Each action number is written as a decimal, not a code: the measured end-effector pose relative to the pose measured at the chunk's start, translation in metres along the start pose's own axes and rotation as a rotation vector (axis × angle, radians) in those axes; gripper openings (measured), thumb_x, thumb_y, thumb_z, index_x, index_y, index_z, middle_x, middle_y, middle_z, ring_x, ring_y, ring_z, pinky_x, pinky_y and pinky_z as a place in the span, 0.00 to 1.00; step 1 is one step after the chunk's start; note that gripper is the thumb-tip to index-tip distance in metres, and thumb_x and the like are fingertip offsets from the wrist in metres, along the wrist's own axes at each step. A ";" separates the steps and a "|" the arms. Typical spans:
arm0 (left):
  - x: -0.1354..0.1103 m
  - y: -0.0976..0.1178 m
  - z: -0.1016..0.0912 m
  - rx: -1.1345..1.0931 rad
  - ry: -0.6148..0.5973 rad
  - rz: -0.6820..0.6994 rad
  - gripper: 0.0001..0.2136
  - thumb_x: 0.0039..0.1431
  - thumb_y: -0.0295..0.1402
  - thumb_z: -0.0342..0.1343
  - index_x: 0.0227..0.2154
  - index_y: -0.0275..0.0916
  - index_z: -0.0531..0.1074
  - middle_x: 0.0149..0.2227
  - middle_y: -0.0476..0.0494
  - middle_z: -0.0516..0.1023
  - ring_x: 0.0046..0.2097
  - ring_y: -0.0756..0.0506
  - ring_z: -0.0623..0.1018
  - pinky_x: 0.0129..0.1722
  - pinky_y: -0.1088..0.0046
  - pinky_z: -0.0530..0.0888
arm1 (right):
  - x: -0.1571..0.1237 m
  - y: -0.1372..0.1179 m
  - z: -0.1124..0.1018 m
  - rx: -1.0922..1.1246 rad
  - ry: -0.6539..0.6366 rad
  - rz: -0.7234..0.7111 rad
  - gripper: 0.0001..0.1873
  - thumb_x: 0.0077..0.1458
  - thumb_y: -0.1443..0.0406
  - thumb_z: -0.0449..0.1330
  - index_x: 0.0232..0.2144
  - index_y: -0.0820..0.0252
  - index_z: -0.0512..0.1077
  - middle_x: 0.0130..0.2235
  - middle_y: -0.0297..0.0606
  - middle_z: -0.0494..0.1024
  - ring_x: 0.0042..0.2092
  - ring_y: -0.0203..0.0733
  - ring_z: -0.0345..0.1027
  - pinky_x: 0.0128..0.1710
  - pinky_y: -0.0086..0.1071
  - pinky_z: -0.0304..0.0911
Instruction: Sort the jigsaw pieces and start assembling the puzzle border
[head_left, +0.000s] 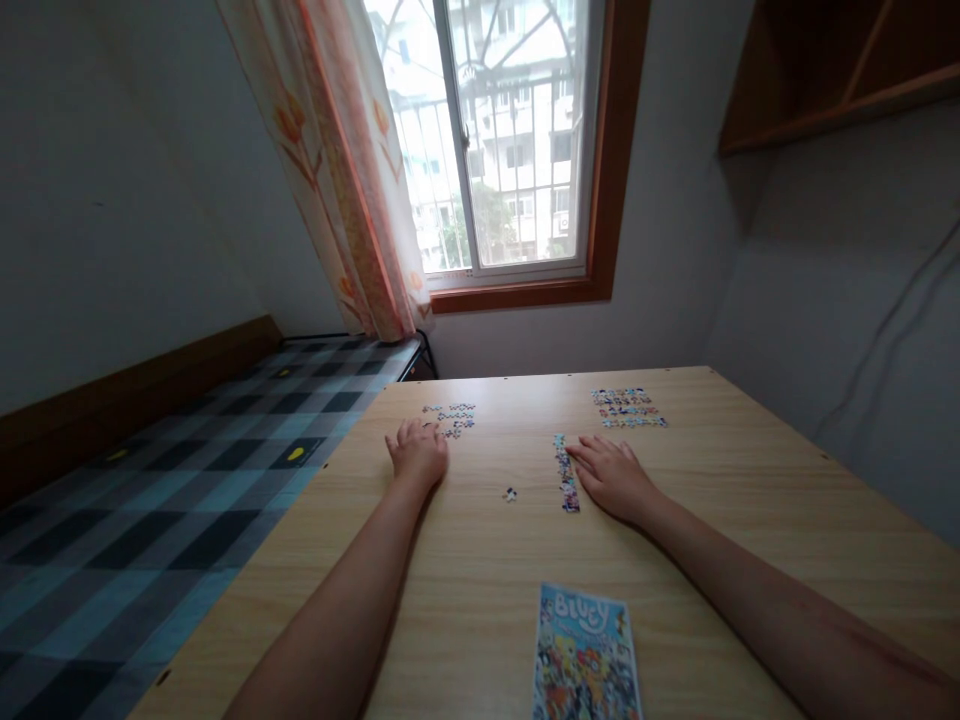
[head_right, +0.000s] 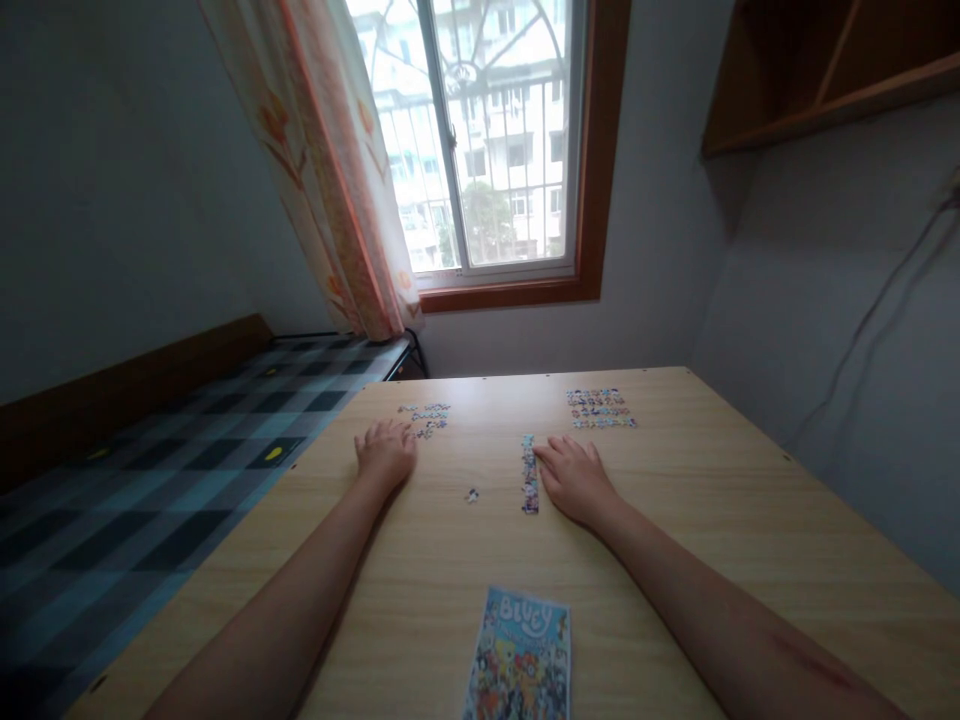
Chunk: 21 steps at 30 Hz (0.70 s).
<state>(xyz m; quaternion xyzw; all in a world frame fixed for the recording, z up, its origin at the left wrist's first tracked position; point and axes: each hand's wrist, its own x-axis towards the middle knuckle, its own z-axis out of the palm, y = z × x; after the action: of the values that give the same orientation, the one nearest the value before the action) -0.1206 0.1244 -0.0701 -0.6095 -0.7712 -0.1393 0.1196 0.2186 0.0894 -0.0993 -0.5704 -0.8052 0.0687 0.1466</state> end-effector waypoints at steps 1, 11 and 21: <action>0.000 0.000 0.000 -0.003 0.000 0.004 0.21 0.65 0.36 0.45 0.55 0.43 0.75 0.65 0.36 0.66 0.67 0.34 0.60 0.65 0.41 0.54 | 0.000 0.000 0.000 0.003 0.000 0.000 0.24 0.66 0.61 0.48 0.61 0.51 0.69 0.67 0.45 0.64 0.68 0.56 0.52 0.65 0.62 0.44; -0.001 0.004 0.001 -0.002 0.019 0.071 0.19 0.63 0.36 0.48 0.52 0.47 0.78 0.65 0.38 0.66 0.66 0.34 0.61 0.65 0.40 0.53 | -0.001 -0.001 -0.001 0.000 0.002 -0.005 0.24 0.66 0.61 0.48 0.61 0.51 0.69 0.67 0.45 0.64 0.68 0.57 0.53 0.64 0.64 0.45; -0.006 0.012 -0.016 -0.033 0.047 0.114 0.17 0.66 0.39 0.48 0.49 0.47 0.79 0.65 0.40 0.67 0.64 0.36 0.64 0.65 0.46 0.54 | 0.000 0.000 0.001 -0.008 0.005 -0.010 0.24 0.67 0.61 0.47 0.61 0.51 0.68 0.67 0.45 0.63 0.69 0.56 0.52 0.64 0.63 0.45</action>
<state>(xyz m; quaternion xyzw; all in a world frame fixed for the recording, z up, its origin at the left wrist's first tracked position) -0.1071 0.1163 -0.0566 -0.6509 -0.7299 -0.1590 0.1353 0.2188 0.0896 -0.1002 -0.5671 -0.8080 0.0635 0.1465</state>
